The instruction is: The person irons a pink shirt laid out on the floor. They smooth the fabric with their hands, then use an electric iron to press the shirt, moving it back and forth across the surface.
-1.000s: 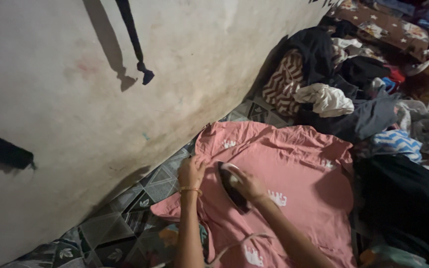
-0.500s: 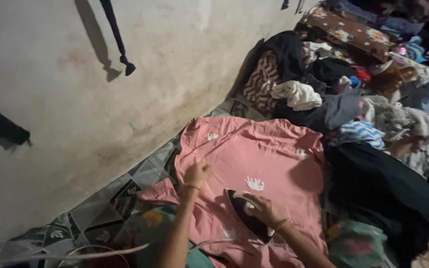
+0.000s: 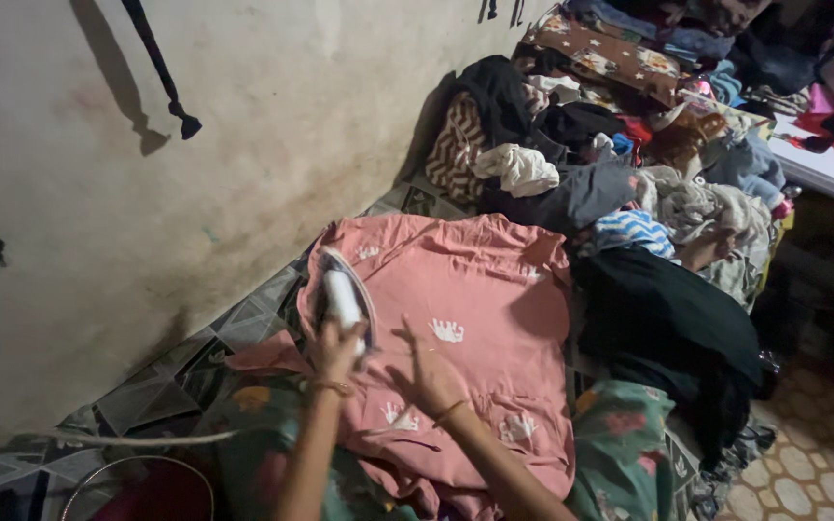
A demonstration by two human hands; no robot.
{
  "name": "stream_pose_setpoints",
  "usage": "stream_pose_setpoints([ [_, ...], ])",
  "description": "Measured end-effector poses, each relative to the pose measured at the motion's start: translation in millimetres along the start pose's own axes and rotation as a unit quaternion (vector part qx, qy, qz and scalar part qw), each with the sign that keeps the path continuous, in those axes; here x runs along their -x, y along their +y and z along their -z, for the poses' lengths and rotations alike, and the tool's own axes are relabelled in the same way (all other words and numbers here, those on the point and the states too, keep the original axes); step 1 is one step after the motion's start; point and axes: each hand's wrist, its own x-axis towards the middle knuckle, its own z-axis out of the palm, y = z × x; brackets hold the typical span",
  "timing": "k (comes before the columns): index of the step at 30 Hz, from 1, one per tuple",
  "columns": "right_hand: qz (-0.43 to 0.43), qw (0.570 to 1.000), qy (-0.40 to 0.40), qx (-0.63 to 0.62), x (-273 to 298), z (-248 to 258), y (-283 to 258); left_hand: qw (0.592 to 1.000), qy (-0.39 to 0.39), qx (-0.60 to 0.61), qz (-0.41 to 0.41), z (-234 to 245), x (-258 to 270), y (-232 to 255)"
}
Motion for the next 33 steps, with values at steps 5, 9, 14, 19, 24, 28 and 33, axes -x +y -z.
stream_pose_setpoints([
  [5, -0.074, 0.993, 0.075, 0.054, 35, 24, 87, 0.986, 0.115, 0.034, -0.117, 94, -43, 54],
  [9, -0.137, 0.977, 0.094, 0.136, 77, 59, 163, 0.965, 0.203, -0.093, -0.142, 144, -51, 78],
  [14, -0.301, 0.915, 0.057, 0.264, 97, 92, 205, 0.970, 0.173, 0.035, -0.167, 165, -60, 80],
  [19, -0.400, 0.875, 0.030, 0.271, 99, 103, 207, 0.978, 0.184, -0.058, -0.084, 166, -70, 82],
  [24, -0.442, 0.861, 0.036, 0.249, 102, 97, 206, 0.947, 0.240, -0.114, -0.182, 161, -58, 95],
  [28, -0.490, 0.840, 0.074, 0.219, 93, 96, 212, 0.784, 0.343, -0.396, -0.333, 130, -32, 85],
  [33, -0.546, 0.816, 0.130, 0.135, 79, 94, 227, 0.750, -0.062, -0.540, -0.377, 24, -47, 35],
])
